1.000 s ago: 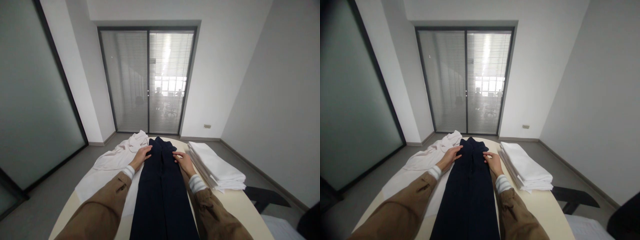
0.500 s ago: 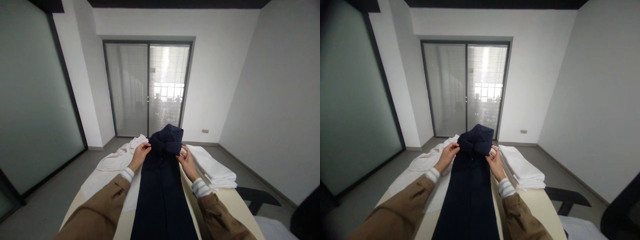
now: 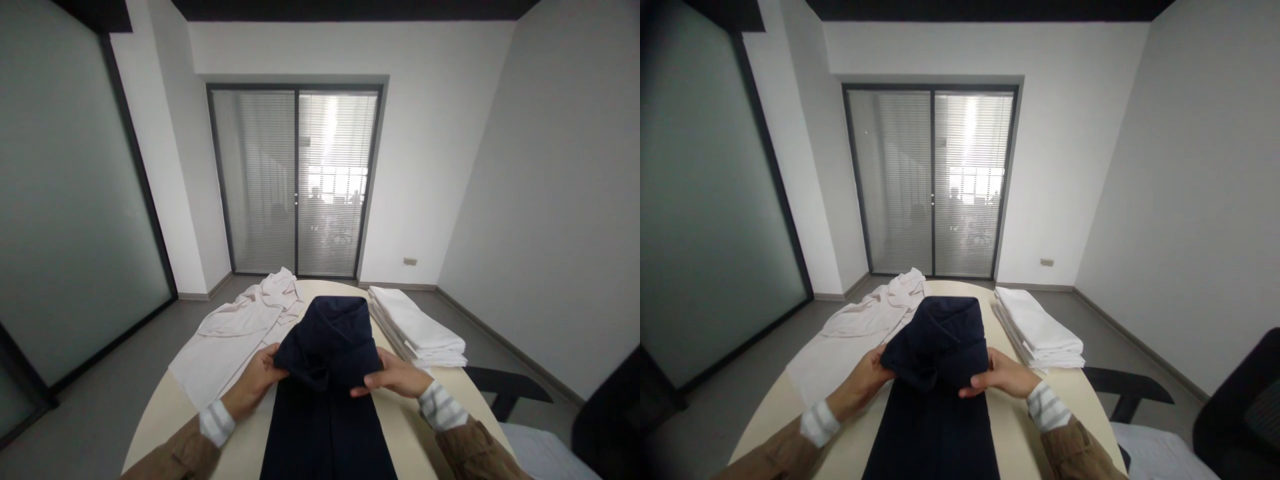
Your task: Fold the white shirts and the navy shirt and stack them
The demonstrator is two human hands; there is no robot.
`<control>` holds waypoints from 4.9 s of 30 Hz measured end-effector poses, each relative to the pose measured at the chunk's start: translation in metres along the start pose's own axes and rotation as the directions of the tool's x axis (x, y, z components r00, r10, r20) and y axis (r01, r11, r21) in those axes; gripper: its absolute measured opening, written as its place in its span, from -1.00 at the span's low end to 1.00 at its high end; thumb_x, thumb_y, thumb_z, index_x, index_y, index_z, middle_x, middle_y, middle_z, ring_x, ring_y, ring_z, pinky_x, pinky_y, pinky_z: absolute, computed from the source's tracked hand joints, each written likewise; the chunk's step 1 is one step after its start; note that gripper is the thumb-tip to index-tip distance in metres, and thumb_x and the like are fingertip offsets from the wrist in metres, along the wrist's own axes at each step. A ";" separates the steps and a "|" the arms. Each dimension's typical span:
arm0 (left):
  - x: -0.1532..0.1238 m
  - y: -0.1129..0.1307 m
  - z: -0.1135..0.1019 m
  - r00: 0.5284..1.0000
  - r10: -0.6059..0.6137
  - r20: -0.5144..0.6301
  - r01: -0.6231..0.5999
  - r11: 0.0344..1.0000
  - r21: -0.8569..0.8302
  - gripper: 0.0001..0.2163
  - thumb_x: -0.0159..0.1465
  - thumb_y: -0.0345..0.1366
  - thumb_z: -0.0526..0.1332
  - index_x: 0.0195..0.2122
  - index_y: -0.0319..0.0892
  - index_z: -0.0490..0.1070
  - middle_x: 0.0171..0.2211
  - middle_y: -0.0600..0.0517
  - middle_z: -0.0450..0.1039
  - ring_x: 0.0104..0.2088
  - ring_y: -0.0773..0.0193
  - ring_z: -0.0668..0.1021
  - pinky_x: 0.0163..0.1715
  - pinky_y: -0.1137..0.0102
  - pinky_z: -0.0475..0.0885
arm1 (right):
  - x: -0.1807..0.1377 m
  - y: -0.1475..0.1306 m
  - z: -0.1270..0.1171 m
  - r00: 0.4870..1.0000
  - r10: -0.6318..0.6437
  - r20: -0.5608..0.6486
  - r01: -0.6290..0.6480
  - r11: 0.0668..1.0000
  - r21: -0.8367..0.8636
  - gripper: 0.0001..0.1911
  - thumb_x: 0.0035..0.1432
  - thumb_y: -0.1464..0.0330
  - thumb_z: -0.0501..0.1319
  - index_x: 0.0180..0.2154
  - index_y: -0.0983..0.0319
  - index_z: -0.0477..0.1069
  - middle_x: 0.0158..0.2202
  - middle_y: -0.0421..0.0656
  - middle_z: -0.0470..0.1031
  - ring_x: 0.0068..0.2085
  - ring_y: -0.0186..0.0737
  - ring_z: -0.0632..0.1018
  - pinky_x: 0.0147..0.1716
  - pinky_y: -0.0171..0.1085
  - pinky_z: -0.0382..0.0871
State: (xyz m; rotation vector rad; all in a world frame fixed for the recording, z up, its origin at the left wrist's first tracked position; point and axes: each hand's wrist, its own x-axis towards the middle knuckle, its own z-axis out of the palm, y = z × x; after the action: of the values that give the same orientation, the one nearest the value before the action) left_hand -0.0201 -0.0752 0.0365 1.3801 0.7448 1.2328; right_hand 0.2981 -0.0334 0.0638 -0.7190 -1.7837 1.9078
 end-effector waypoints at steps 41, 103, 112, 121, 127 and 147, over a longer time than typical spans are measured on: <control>0.017 -0.026 -0.007 0.831 -0.082 0.550 -0.195 0.883 0.427 -0.82 0.04 -0.14 0.43 -0.40 -0.10 0.60 -0.29 0.03 0.59 -0.13 0.11 0.57 0.30 0.08 0.08 | 0.008 0.034 -0.032 0.970 -0.017 0.244 0.120 0.903 -0.413 -0.69 -0.23 0.26 0.50 -0.42 0.25 0.51 0.03 0.00 0.51 0.09 0.03 0.48 0.12 -0.05 0.26; 0.045 -0.052 -0.016 0.966 -0.256 -0.038 0.241 0.837 0.491 -0.23 0.02 -0.26 0.41 0.27 -0.21 0.19 0.12 -0.19 0.42 0.13 -0.02 0.45 0.22 0.15 0.21 | 0.036 0.061 -0.044 0.843 -0.215 -0.494 -0.123 0.816 -0.565 -0.45 0.04 0.12 0.32 0.05 0.20 0.43 0.02 -0.06 0.52 0.05 0.02 0.51 0.15 0.00 0.31; 0.042 -0.043 -0.005 0.963 -0.271 -0.002 0.233 0.825 0.515 -0.27 0.03 -0.32 0.36 0.26 -0.26 0.20 0.05 -0.18 0.48 0.03 0.01 0.52 0.11 0.19 0.34 | 0.032 0.065 -0.051 0.892 -0.079 -0.446 -0.161 0.865 -0.476 -0.56 -0.03 0.29 0.30 -0.05 0.23 0.46 -0.11 -0.11 0.55 -0.07 -0.05 0.55 -0.01 -0.09 0.42; 0.033 -0.050 0.001 0.980 -0.077 -0.186 0.194 0.593 0.781 -0.44 0.22 -0.20 0.23 0.26 -0.19 0.28 0.09 -0.22 0.45 0.11 -0.08 0.48 0.14 0.12 0.29 | 0.034 0.066 -0.043 0.808 -0.250 -0.534 -0.198 0.738 -0.645 -0.49 0.14 0.14 0.20 0.09 0.17 0.40 -0.03 -0.08 0.53 -0.12 -0.07 0.54 -0.07 -0.11 0.38; 0.034 -0.047 0.002 0.979 -0.162 -0.120 0.182 0.449 0.875 -0.52 0.20 -0.32 0.22 0.19 -0.11 0.37 0.10 -0.14 0.38 0.08 0.05 0.49 0.13 0.22 0.33 | 0.035 0.063 -0.039 0.800 -0.184 -0.571 -0.353 0.626 -0.695 -0.62 0.03 0.36 0.21 -0.06 0.18 0.49 -0.37 -0.20 0.52 -0.37 -0.22 0.48 -0.28 -0.23 0.35; 0.019 -0.030 0.019 0.908 -0.257 0.330 -0.250 0.298 0.921 -0.35 0.20 0.05 0.26 0.32 0.13 0.16 0.41 -0.07 -0.07 0.38 -0.27 -0.04 0.25 -0.27 -0.06 | 0.043 0.051 -0.026 0.860 -0.312 -0.404 -0.310 0.310 -0.899 -0.41 0.21 -0.01 0.10 0.15 0.16 0.37 0.34 -0.07 0.18 0.38 0.05 0.07 0.32 0.02 -0.03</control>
State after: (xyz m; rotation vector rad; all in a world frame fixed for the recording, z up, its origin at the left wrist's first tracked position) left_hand 0.0090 -0.0567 0.0154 2.5447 1.2572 0.2649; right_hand 0.2832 0.0103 0.0087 -1.4286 -2.3684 0.2242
